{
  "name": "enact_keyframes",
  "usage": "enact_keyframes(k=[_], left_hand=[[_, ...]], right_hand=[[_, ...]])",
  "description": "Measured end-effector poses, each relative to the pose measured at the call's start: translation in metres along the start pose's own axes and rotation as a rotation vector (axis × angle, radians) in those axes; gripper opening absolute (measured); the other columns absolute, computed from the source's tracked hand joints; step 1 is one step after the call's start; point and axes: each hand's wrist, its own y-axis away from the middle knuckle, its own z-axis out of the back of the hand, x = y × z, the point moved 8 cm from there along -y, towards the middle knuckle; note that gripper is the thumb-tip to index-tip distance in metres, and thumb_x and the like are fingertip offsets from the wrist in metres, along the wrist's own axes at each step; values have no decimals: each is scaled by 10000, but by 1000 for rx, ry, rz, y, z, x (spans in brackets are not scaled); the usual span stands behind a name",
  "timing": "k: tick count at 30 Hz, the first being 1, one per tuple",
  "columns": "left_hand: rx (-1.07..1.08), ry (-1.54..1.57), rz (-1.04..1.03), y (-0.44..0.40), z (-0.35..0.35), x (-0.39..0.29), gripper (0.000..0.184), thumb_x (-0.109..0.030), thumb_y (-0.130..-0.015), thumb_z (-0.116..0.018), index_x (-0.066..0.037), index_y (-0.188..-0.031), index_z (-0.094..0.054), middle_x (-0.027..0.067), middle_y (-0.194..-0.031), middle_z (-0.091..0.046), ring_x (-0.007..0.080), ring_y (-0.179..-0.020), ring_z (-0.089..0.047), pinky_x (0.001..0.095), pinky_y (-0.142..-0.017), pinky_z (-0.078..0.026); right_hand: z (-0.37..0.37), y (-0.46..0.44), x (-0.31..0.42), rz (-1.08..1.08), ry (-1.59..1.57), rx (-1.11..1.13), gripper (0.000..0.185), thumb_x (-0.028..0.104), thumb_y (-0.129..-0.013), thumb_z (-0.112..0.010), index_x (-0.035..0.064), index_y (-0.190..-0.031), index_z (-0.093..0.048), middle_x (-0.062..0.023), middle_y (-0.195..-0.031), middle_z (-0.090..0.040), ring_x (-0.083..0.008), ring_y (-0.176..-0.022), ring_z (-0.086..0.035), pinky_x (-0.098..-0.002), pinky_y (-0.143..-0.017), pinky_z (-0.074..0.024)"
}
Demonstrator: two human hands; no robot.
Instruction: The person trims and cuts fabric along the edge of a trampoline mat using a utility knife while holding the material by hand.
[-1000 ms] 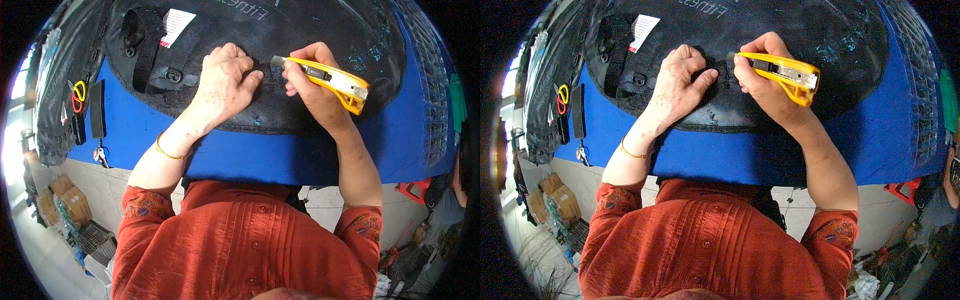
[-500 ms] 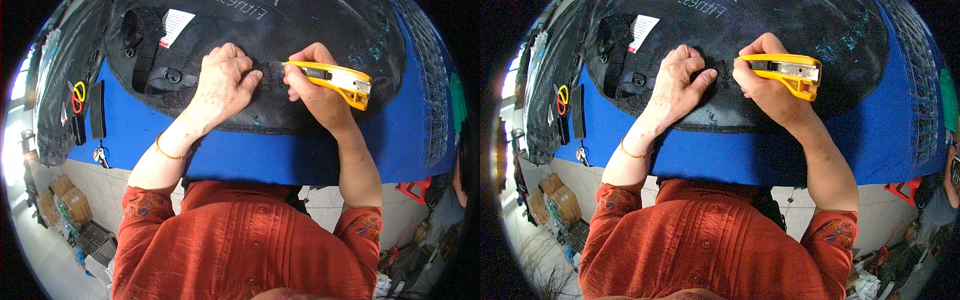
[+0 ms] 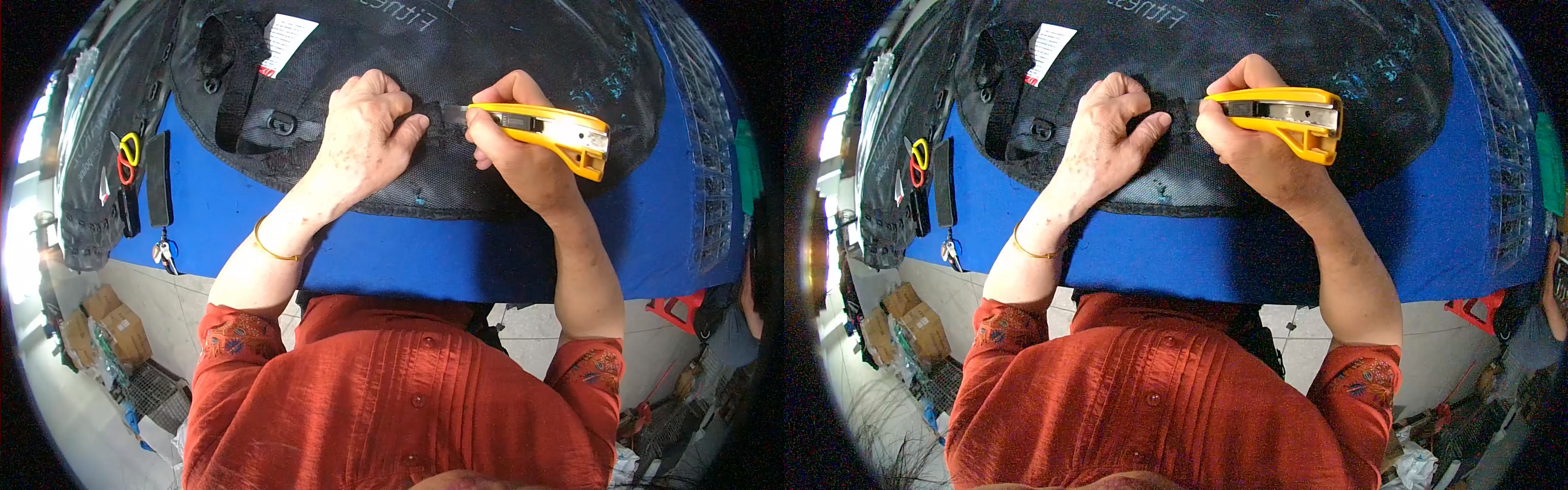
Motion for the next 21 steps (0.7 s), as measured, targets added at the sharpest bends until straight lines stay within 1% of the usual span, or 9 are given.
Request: enact_keyframes(k=[6, 10, 12, 17, 19, 21], left_hand=[[-5, 3, -12, 0, 0, 0, 154, -150, -772, -746, -13, -747, -679, 113, -856, -618, 314, -839, -589, 433, -796, -454], [-12, -3, -13, 0, 1, -1, 155, -150, -770, -748, -13, -751, -679, 114, -857, -619, 317, -839, -589, 434, -798, -456], [-12, -10, -14, 0, 1, -1, 156, -151, -771, -749, -12, -753, -679, 115, -858, -620, 318, -842, -590, 435, -799, -457], [-7, -24, -12, 0, 1, -1, 156, -151, -772, -750, -11, -758, -680, 119, -862, -622, 323, -844, -593, 437, -796, -462], [1, -38, -36, 1, 1, -3, 206, -148, -793, -766, 9, -805, -634, 144, -878, -602, 339, -851, -588, 423, -771, -477], [0, -32, -33, 0, 1, -3, 205, -145, -793, -765, 11, -806, -634, 146, -880, -603, 340, -855, -591, 423, -773, -479]], right_hand=[[0, -2, 6, 50, 97, 41, 137, 56, -824, -690, 40, -857, -557, -40, -836, -544, -172, -718, -598, -281, -666, -511], [2, -1, 5, 72, 94, 47, 134, 55, -809, -698, 39, -831, -567, -44, -850, -544, -183, -718, -597, -289, -657, -511], [1, -1, 15, 203, 232, 79, 135, 49, -787, -706, 45, -798, -572, -46, -843, -541, -192, -716, -600, -300, -648, -514], [1, -2, 14, 199, 247, 83, 126, 50, -775, -705, 57, -771, -579, -40, -819, -537, -197, -702, -602, -308, -631, -510], [3, -2, 13, 187, 227, 72, 123, 52, -775, -704, 60, -765, -581, -37, -811, -537, -196, -697, -602, -308, -625, -509], [2, -3, 16, 206, 267, 99, 130, 56, -768, -705, 62, -743, -578, -34, -805, -538, -195, -692, -603, -312, -626, -509]])
